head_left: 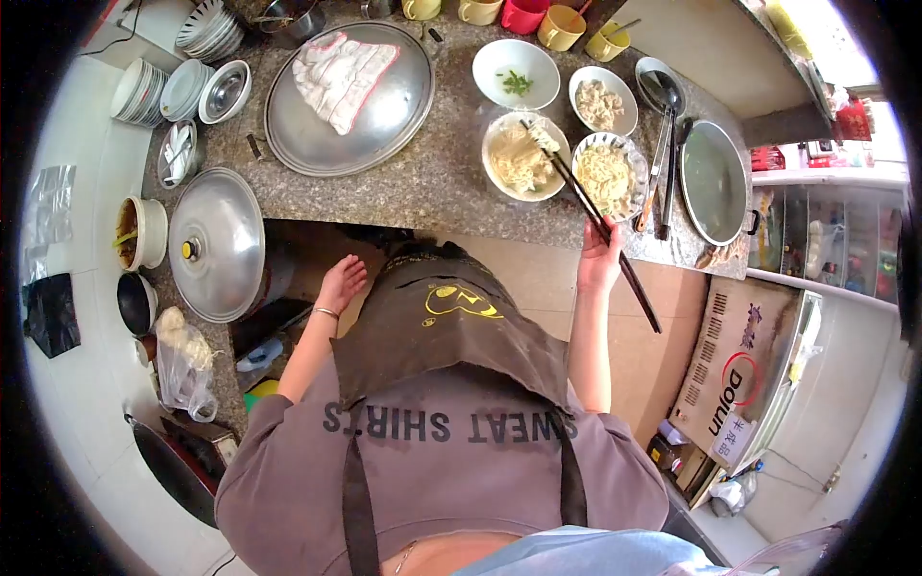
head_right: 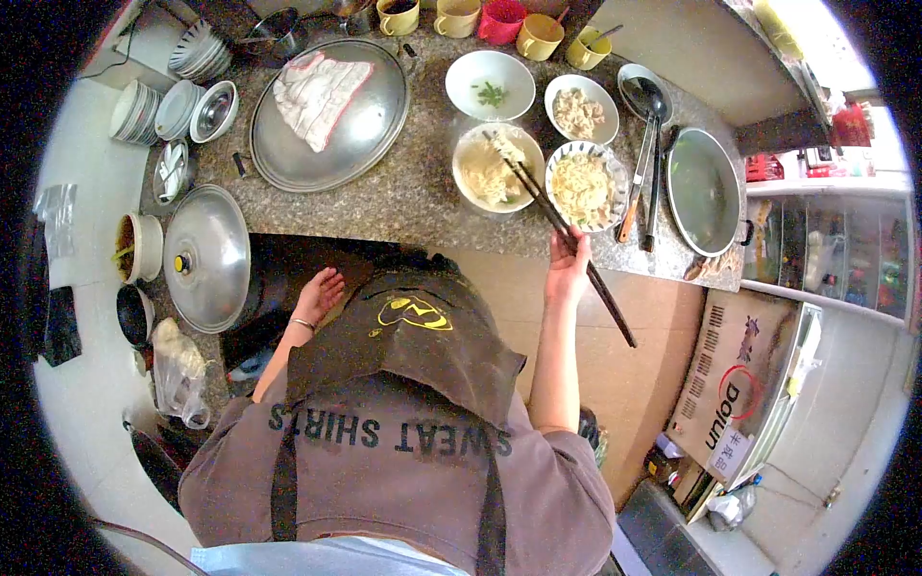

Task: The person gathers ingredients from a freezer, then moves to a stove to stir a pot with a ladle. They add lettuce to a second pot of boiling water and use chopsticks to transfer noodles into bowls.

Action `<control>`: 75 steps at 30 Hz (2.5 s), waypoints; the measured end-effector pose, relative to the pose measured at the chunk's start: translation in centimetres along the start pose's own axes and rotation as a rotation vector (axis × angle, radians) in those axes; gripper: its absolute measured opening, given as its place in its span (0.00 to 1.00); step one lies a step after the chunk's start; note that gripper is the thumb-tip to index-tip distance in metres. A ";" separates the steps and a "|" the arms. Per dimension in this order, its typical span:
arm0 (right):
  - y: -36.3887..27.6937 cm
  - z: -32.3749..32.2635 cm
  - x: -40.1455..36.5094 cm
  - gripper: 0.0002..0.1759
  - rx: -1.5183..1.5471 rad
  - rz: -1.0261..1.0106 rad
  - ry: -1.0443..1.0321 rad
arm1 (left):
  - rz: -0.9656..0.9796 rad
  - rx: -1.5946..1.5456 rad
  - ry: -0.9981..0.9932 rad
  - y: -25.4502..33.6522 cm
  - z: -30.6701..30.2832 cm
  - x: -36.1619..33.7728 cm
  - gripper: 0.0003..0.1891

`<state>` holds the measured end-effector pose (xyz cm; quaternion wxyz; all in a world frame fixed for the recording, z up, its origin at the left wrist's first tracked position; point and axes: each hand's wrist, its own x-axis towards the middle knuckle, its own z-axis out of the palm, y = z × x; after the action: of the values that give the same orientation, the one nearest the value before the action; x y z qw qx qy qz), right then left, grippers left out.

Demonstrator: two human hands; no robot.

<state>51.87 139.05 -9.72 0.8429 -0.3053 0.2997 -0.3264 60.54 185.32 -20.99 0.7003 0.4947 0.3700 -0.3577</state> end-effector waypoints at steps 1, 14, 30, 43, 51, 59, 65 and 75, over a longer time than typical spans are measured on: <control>0.1 0.0 -0.2 0.17 -0.118 -0.032 -0.037 | 0.000 -0.004 -0.002 0.0 0.2 -0.2 0.19; -1.4 3.7 3.1 0.17 -1.039 -0.323 -0.187 | -0.015 0.041 0.017 -0.1 0.7 -0.3 0.17; -1.8 2.0 3.2 0.14 -1.054 -0.342 -0.289 | -0.013 0.020 0.047 -0.8 -1.7 -0.3 0.19; 0.9 2.5 4.6 0.12 -1.078 -0.435 -0.301 | 0.006 0.059 0.021 0.9 -0.2 -0.7 0.21; -2.4 3.0 2.5 0.12 -1.098 -0.353 -0.295 | 0.004 0.036 0.025 -0.3 -1.1 -0.6 0.19; -0.4 2.6 3.2 0.13 -0.992 -0.368 -0.204 | 0.007 0.045 0.033 0.3 -0.4 -1.4 0.19; -1.4 3.0 3.2 0.13 -1.087 -0.377 -0.258 | 0.012 0.030 0.037 0.3 -0.6 -0.9 0.19; -2.1 3.5 2.7 0.09 -1.129 -0.438 -0.260 | 0.005 0.032 0.047 -0.1 -0.2 -1.4 0.20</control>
<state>55.18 136.93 -6.85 0.4941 -0.7959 0.2515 -0.2432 59.81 185.64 -19.87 0.6844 0.5149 0.3794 -0.3501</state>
